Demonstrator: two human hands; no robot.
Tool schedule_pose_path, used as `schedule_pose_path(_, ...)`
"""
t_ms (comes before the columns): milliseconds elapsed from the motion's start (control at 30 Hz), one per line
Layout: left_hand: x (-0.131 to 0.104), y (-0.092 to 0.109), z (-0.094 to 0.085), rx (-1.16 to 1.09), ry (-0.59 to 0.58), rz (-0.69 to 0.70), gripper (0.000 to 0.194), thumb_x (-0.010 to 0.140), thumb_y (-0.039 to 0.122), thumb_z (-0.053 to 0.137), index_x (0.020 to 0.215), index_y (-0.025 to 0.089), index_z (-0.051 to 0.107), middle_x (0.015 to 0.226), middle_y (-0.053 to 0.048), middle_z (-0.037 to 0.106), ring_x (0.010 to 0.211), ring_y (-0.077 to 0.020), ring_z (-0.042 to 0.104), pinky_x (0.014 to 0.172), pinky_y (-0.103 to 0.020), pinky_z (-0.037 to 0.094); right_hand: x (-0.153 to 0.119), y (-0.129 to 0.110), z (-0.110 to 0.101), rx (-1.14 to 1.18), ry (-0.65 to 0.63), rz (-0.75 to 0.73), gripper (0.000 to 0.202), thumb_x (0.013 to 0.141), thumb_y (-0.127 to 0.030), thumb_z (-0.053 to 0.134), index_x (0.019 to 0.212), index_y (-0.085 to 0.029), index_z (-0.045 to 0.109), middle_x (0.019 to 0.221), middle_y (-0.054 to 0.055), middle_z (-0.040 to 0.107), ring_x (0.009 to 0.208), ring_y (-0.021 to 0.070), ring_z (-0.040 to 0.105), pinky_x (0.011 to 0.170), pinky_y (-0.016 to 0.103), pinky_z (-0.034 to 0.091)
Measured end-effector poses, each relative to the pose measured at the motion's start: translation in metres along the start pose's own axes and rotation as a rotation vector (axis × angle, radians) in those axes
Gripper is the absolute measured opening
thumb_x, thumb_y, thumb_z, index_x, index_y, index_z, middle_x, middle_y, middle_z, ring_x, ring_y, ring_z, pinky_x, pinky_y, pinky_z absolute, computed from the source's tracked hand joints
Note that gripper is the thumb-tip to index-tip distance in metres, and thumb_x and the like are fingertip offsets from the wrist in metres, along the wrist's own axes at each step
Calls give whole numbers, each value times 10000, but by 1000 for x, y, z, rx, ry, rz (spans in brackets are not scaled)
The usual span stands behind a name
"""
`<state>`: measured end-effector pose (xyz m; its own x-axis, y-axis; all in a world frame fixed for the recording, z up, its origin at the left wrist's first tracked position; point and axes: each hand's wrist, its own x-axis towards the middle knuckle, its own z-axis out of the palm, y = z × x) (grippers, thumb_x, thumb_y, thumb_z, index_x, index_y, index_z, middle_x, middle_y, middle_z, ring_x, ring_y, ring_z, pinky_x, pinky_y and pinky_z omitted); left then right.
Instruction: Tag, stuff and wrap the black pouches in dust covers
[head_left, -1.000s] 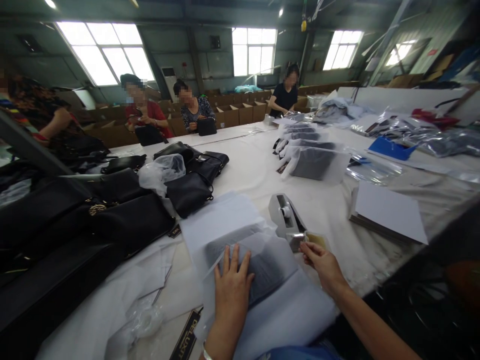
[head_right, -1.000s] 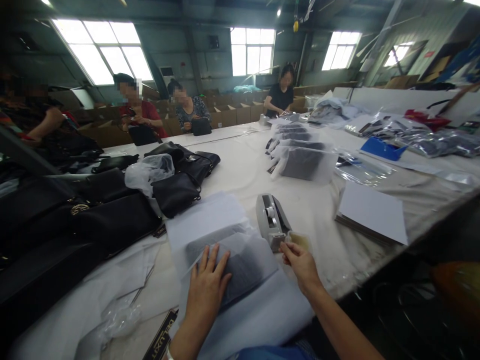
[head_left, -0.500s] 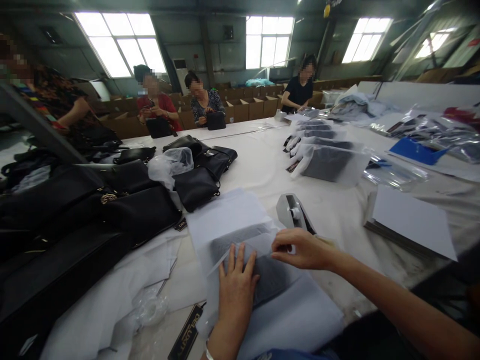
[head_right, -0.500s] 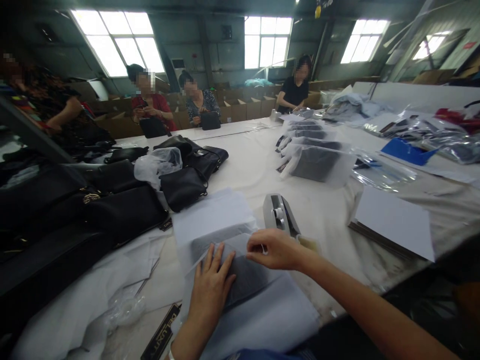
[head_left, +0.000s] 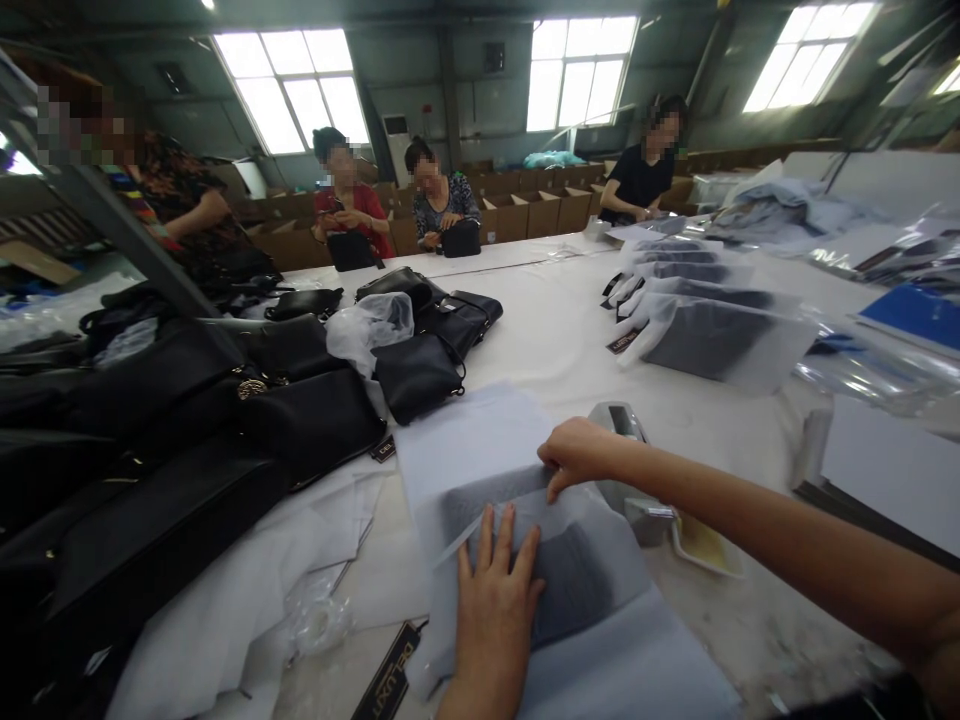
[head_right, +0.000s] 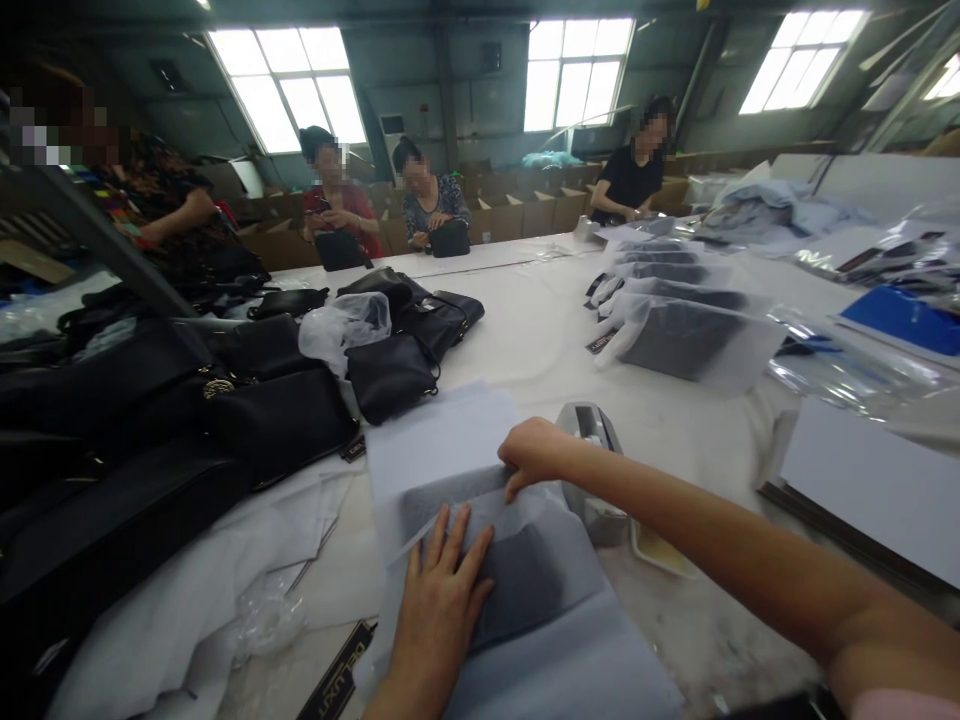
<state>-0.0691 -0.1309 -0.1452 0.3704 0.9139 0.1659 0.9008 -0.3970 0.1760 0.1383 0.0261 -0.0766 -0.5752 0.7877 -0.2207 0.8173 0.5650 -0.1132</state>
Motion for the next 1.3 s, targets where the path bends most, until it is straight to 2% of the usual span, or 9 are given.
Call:
schedule_pose_path(100,-1,0,-1,0,-7,1,532,865,343,644,1378,370,505,1541,-41,400,1401,-355,361,1014,-579,447,-11,18,-2,43,135,205,289,635,-506,812,674,-247,691,699,39,719,731,227,663,623,267,367)
schedule_pose_path(233,-1,0,-4,8,-6,12,526,879,327,625,1386,371,495,1543,-42,396,1410,-348,348,1015,-568,447,-66,36,6,61,324,404,204,889,-387,559,947,-261,709,931,54,741,837,215,667,705,293,429)
schedule_pose_path(333,-1,0,-5,14,-7,11,506,890,295,609,1379,369,501,1545,-25,393,1416,-329,344,1018,-553,450,-116,39,33,195,530,582,294,864,-466,548,993,-264,718,1110,49,714,992,239,656,880,341,462)
schedule_pose_path(433,-1,0,-5,18,-5,9,488,896,261,594,1367,362,515,1543,-17,395,1419,-324,339,1021,-555,443,-146,34,65,398,615,733,294,776,-512,612,822,-266,766,1242,57,666,1171,292,588,1055,415,384)
schedule_pose_path(633,-3,-2,-6,18,29,44,492,904,260,577,1384,337,505,1542,-50,399,1422,-332,327,1030,-554,424,-147,11,90,873,719,899,319,696,-529,687,734,-228,787,1313,92,631,1175,325,600,1058,446,398)
schedule_pose_path(833,-5,-3,-7,9,22,37,488,905,271,580,1381,349,505,1543,-29,397,1427,-325,320,1029,-547,423,-156,-37,80,1084,1070,869,312,679,-506,752,786,-214,781,1374,87,581,1231,304,556,1024,375,448)
schedule_pose_path(900,-5,-3,-6,11,34,44,483,909,264,572,1381,346,505,1543,-29,396,1426,-327,321,1026,-553,422,-164,-52,83,1202,1087,874,331,686,-506,758,849,-219,781,1288,88,644,1180,297,594,967,368,494)
schedule_pose_path(1067,-4,-4,1,24,58,42,490,900,232,575,1373,347,515,1540,-30,400,1414,-332,342,1010,-552,435,-175,-65,112,1513,897,971,378,694,-530,747,880,-202,767,921,98,756,920,267,701,722,340,571)
schedule_pose_path(1300,0,-8,-12,-27,24,43,473,909,262,570,1377,300,513,1524,-32,426,1409,-313,360,1024,-515,447,-175,-31,132,1225,802,957,387,664,-553,734,801,-192,759,700,37,721,587,186,636,586,308,520)
